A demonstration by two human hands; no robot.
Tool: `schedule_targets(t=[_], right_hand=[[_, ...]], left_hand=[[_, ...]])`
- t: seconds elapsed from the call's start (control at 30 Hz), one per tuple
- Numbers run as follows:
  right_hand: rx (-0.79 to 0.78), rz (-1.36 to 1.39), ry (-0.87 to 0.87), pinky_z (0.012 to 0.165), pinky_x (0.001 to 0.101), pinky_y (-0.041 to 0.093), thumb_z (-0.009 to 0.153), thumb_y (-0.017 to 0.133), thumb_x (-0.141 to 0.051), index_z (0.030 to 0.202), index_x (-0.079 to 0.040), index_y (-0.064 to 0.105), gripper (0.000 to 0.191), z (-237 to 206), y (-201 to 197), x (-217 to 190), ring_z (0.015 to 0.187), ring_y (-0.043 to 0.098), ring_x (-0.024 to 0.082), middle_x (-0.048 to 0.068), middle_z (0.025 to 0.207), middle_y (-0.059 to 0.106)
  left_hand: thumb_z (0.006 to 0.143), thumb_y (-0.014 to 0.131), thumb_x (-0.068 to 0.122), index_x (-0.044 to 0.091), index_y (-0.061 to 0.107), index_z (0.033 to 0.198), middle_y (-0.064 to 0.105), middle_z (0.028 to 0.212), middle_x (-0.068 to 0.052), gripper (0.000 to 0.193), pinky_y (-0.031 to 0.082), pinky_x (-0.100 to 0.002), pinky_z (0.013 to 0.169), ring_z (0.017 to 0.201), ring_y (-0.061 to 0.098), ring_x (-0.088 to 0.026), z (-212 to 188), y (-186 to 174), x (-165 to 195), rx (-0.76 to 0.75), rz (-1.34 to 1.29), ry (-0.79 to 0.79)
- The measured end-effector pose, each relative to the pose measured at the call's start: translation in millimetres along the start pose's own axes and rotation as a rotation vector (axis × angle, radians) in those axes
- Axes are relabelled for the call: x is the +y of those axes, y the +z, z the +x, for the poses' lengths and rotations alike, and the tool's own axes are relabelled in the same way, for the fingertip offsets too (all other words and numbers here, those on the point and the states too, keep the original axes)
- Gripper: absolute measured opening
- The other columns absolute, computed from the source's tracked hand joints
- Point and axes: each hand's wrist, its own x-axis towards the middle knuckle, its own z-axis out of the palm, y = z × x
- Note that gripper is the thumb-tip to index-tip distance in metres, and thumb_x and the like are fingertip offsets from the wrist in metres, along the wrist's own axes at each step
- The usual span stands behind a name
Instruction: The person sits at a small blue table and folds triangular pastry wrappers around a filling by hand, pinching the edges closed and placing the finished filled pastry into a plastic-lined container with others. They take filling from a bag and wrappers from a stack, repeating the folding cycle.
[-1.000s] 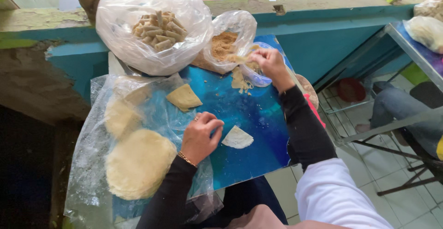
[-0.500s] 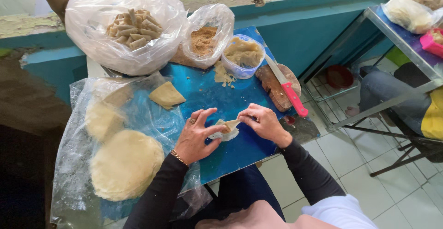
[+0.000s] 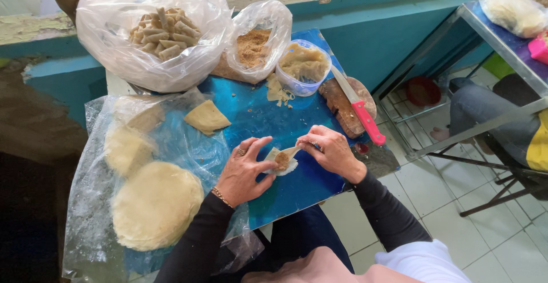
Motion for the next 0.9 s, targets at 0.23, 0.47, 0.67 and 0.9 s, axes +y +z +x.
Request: schedule_targets(t=[0.23,0.47,0.67,0.9], right_hand=[[-0.075,0.206,0.166,0.065,0.0311,0.052,0.093,0.072,-0.014,0.099,-0.007,0.079,0.011,16.1,-12.3,15.5,0.074,0.067,0.018,0.005,0.087,0.069],[0.127,0.535,0.179,0.08,0.0247,0.053,0.098,0.065,-0.011,0.101,-0.001,0.075,0.014,123.3,-4.6,74.1,0.089,0.067,0.007,0.0,0.095,0.075],[0.275,-0.374,-0.072,0.075,0.0411,0.052,0.096,0.069,-0.017,0.109,-0.015,0.08,0.018,225.3,52.6,79.5,0.092,0.066,0.027,0.009,0.097,0.068],[0.402,-0.474,-0.245,0.085,0.0463,0.05,0.088,0.072,-0.012,0.126,-0.012,0.071,0.038,158.3,46.1,18.6,0.109,0.059,0.031,0.015,0.122,0.064]], left_hand=[[0.078,0.077,0.021,0.013,0.075,0.098,0.06,0.134,-0.012,0.022,0.045,-0.046,0.103,0.125,0.053,-0.036,0.4,-8.9,1.2,0.103,-0.047,-0.023],[0.077,0.077,0.025,0.01,0.068,0.086,0.061,0.103,-0.008,0.019,0.046,-0.044,0.081,0.103,0.058,-0.031,0.9,-4.1,2.3,0.063,0.067,-0.218],[0.074,0.077,0.023,0.01,0.064,0.083,0.058,0.092,-0.008,0.021,0.043,-0.045,0.077,0.097,0.058,-0.031,-3.7,1.4,0.4,0.027,0.061,-0.267],[0.081,0.072,0.017,0.014,0.063,0.083,0.06,0.092,-0.004,0.009,0.045,-0.043,0.082,0.096,0.06,-0.027,-7.5,14.3,-1.7,0.069,0.053,-0.271]])
